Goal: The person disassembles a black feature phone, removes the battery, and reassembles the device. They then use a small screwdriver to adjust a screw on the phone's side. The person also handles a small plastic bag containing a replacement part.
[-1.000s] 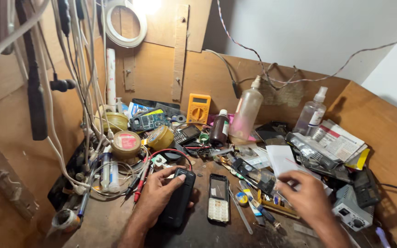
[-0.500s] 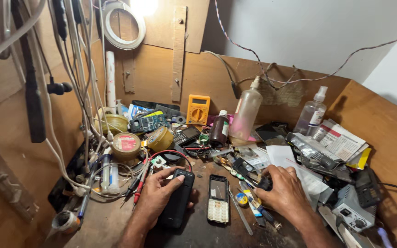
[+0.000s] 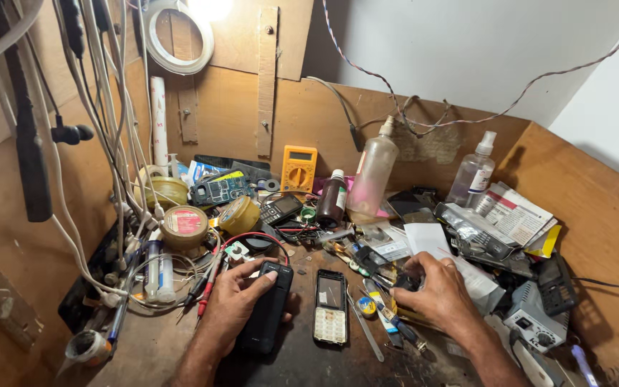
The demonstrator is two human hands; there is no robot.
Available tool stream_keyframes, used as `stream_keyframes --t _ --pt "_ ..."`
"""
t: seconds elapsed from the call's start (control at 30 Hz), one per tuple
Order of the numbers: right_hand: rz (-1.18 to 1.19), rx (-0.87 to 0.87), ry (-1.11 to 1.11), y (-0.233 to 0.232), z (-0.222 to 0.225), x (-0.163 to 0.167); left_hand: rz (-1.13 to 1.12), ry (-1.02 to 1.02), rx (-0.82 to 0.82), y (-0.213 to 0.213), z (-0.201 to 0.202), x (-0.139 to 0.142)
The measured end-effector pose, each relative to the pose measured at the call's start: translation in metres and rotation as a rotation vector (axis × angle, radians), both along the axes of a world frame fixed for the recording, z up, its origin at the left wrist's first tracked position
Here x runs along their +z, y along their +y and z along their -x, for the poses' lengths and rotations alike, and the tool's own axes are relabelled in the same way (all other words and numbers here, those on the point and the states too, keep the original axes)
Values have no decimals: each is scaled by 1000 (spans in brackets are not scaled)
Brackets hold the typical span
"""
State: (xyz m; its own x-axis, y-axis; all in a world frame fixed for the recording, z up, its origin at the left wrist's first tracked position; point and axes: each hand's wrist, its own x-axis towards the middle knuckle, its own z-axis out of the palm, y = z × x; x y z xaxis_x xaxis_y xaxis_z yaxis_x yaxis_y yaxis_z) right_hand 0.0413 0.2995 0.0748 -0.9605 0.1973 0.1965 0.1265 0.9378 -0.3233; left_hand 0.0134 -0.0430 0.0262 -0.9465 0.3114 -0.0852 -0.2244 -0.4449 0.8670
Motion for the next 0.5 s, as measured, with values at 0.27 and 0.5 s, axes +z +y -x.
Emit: stream_keyframes --t 0.27,0.5 --pt "216 -112 177 43 -9 28 -20 13 14 0 0 -4" --pt "-8 -261 80 64 -23 20 44 -15 20 0 2 -3"
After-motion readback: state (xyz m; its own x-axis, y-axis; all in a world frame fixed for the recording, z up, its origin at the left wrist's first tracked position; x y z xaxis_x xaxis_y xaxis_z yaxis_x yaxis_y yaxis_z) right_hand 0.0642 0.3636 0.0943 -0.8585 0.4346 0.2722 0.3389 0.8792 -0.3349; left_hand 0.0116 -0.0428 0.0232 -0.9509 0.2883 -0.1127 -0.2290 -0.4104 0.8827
